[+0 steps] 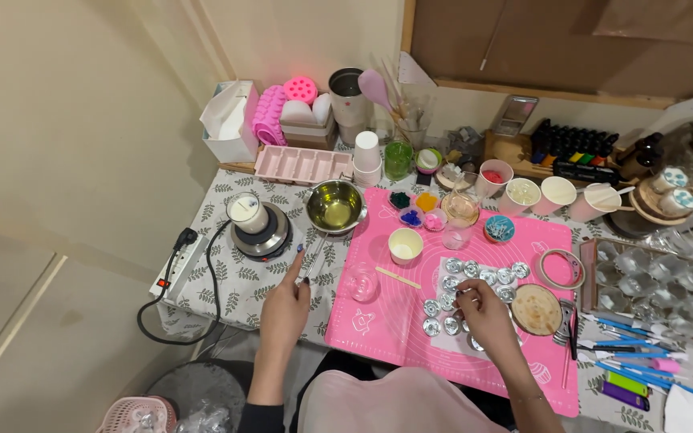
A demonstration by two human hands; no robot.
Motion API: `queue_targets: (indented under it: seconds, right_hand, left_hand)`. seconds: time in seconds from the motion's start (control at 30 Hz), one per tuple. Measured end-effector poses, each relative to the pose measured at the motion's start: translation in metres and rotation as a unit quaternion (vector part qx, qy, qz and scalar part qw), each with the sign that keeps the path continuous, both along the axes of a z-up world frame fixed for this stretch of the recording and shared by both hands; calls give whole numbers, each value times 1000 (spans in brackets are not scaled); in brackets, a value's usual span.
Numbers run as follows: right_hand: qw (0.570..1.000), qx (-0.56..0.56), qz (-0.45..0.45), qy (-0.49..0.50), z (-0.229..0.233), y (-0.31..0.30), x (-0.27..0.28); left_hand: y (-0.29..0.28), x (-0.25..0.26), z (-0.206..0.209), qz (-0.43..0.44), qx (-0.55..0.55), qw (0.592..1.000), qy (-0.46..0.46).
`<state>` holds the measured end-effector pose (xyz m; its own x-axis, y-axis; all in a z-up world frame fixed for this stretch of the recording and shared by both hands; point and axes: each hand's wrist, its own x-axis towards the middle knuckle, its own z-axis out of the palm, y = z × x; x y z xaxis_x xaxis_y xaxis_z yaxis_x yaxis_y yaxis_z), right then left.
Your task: Preparing materials and assembly for candle making, including wicks and colored wax.
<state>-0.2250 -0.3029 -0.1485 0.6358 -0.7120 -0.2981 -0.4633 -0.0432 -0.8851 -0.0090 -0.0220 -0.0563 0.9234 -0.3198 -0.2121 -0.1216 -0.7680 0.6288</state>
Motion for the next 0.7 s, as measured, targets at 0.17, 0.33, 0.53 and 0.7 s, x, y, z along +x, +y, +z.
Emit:
queue_targets:
  seconds: [0.17,0.33,0.53,0.7]
  right_hand:
    - [1000,-5,2,-8,-4,6,-2]
    - [999,-21,34,-14,-3,10,1]
    - [999,-21,8,32,11,10,7]
    - [999,-19,16,22,1,7,2]
  left_hand:
    - [-11,-2,-10,-27,-30,999,-19]
    - [-30,-16,9,-78,-61,995,-23]
    - [-38,-25,-8,-154,-65,984,-64]
    - [-34,-23,-10,-157,-60,984,-62]
